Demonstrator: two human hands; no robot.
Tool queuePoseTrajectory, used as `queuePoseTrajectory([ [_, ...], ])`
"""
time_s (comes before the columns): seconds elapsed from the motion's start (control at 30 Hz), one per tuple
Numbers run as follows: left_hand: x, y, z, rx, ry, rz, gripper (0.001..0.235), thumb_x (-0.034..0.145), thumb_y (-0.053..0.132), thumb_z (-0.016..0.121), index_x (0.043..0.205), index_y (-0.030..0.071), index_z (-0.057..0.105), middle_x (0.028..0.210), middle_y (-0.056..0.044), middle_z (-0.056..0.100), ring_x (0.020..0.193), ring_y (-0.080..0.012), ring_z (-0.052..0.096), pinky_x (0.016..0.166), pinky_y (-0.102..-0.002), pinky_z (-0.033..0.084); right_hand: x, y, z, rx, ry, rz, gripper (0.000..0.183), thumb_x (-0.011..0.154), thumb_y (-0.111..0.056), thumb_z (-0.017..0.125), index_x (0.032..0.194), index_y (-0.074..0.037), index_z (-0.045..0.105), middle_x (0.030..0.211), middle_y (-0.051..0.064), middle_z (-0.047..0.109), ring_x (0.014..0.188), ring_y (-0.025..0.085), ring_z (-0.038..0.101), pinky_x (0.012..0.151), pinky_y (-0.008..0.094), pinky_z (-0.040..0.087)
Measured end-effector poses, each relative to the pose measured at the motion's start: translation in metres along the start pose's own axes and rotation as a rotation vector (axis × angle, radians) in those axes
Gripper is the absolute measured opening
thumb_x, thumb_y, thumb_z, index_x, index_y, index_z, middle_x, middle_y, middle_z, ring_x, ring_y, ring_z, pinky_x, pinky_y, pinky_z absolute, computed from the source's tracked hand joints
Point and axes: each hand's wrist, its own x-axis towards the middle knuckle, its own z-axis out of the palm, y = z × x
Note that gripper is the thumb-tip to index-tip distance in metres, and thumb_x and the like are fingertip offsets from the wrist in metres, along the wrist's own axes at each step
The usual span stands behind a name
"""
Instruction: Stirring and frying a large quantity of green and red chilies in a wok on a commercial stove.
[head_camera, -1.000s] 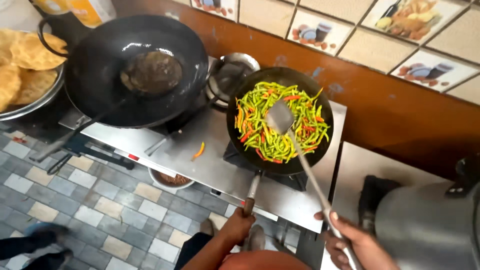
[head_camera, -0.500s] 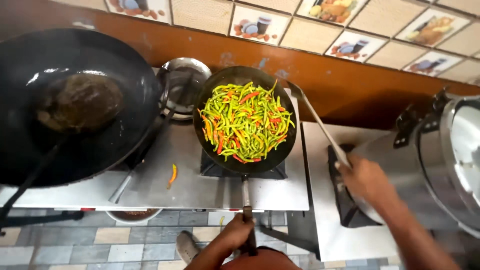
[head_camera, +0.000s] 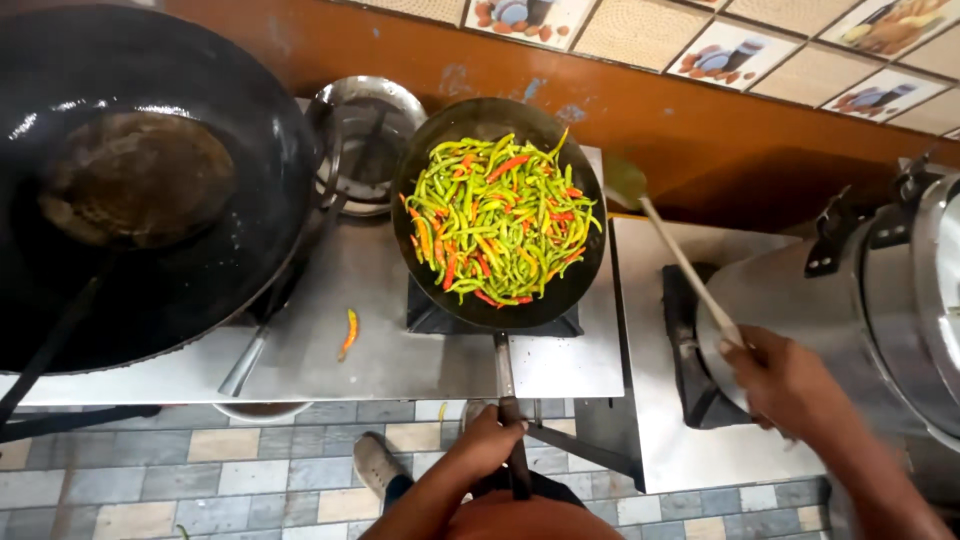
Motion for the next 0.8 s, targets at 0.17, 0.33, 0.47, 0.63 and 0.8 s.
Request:
queuePoseTrajectory([
  [0.17,0.016,-0.012,0.011,-0.004,0.071,0.034,0.041,0.091,0.031,0.068,0.117,0.000,0.063,0.100,-0.015,0.072,0.088,-0.0258,0.069,0.075,-0.040,0.054,0.073,0.045,0.022,-0.347,0.224,-0.563,0.037,0.098,-0.038,0.059,0.100,-0.003,0.071,0.068,0.022,0.068,0.063,0.040,0.062,0.059,0.051,0.050],
  [0.33,0.026,-0.024,0.021,-0.107,0.114,0.029,0.037,0.090,0.025,0.067,0.116,0.001,0.058,0.097,-0.013,0.071,0.090,-0.0259,0.069,0.080,-0.040,0.055,0.086,0.054,0.000,-0.182,-0.209,-0.147,0.044,0.102,-0.039,0.052,0.092,0.002,0.065,0.056,0.019,0.063,0.044,0.031,0.062,0.049,0.046,0.047],
  [0.47,0.000,0.003,0.024,-0.285,0.120,-0.024,0.038,0.091,0.024,0.063,0.118,-0.001,0.052,0.094,-0.015,0.069,0.082,-0.0287,0.068,0.073,-0.043,0.055,0.080,0.041,-0.001,0.047,-0.442,0.065,0.048,0.106,-0.042,0.052,0.097,0.004,0.064,0.057,0.011,0.052,0.042,0.023,0.047,0.039,0.041,0.038],
  [0.63,0.044,-0.044,0.045,-0.116,0.167,0.022,0.047,0.099,0.023,0.057,0.129,-0.005,0.033,0.092,-0.020,0.066,0.072,-0.0250,0.068,0.062,-0.039,0.055,0.143,0.055,0.043,0.239,-0.648,0.152,0.035,0.102,-0.038,0.051,0.113,-0.007,0.063,0.068,0.005,0.053,0.045,0.014,0.040,0.039,0.033,0.033],
  [0.8,0.035,-0.029,0.041,-0.079,0.235,0.054,0.047,0.099,0.025,0.057,0.125,-0.007,0.033,0.088,-0.022,0.065,0.070,-0.0263,0.067,0.060,-0.040,0.053,0.178,0.052,0.089,0.395,-0.699,0.085,0.038,0.101,-0.038,0.050,0.120,-0.011,0.069,0.066,0.002,0.049,0.042,0.012,0.036,0.036,0.031,0.029],
])
